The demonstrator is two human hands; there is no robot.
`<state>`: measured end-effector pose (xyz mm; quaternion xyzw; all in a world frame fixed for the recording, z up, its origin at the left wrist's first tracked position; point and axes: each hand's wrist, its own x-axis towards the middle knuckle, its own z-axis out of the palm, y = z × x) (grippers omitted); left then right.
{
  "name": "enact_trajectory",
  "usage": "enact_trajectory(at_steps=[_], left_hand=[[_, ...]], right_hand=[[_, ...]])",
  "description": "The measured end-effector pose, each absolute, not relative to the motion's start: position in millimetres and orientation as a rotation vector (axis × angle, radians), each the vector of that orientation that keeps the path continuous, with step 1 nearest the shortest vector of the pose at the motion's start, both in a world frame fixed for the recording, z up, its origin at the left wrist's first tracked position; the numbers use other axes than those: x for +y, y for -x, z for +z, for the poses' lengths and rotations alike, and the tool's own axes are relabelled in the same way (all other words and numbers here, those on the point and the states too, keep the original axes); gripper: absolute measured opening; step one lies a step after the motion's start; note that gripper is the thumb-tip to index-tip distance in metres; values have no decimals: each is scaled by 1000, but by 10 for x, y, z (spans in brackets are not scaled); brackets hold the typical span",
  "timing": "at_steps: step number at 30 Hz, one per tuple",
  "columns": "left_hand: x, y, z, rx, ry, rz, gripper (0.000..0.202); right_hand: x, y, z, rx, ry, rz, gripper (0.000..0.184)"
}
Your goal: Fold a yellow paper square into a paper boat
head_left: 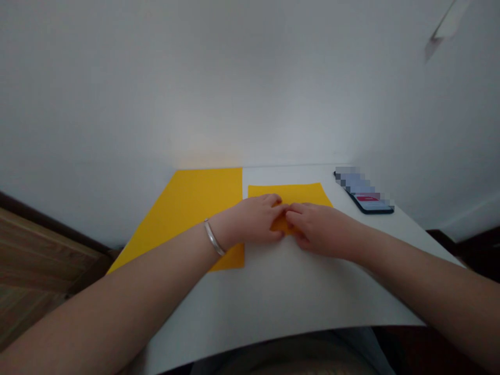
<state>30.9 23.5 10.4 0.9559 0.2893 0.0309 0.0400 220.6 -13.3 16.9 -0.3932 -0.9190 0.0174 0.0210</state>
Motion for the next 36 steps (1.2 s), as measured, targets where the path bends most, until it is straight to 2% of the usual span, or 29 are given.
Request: enact_trajectory(at_steps=[5,19,26,31,36], left_hand=[[113,-288,142,939,-2989,161,52],[-66,-333,88,1128,-3132,206,20],[19,-386,-27,1256,-3170,499,21],[32,-382,-25,1273,-3186,810,15],[41,-359,-3,1154,-3314,866,12]], right_hand=[[-156,-2153,231,-2872,1185,-91,30],[-145,-2189,236,-2704,1360,-192,18],[-103,-2227,96,-2493,1278,-270,14],[-78,-2182,60,-2384,1253,-297,8],[-108,-2139,71,-2375,1264,-324,7]])
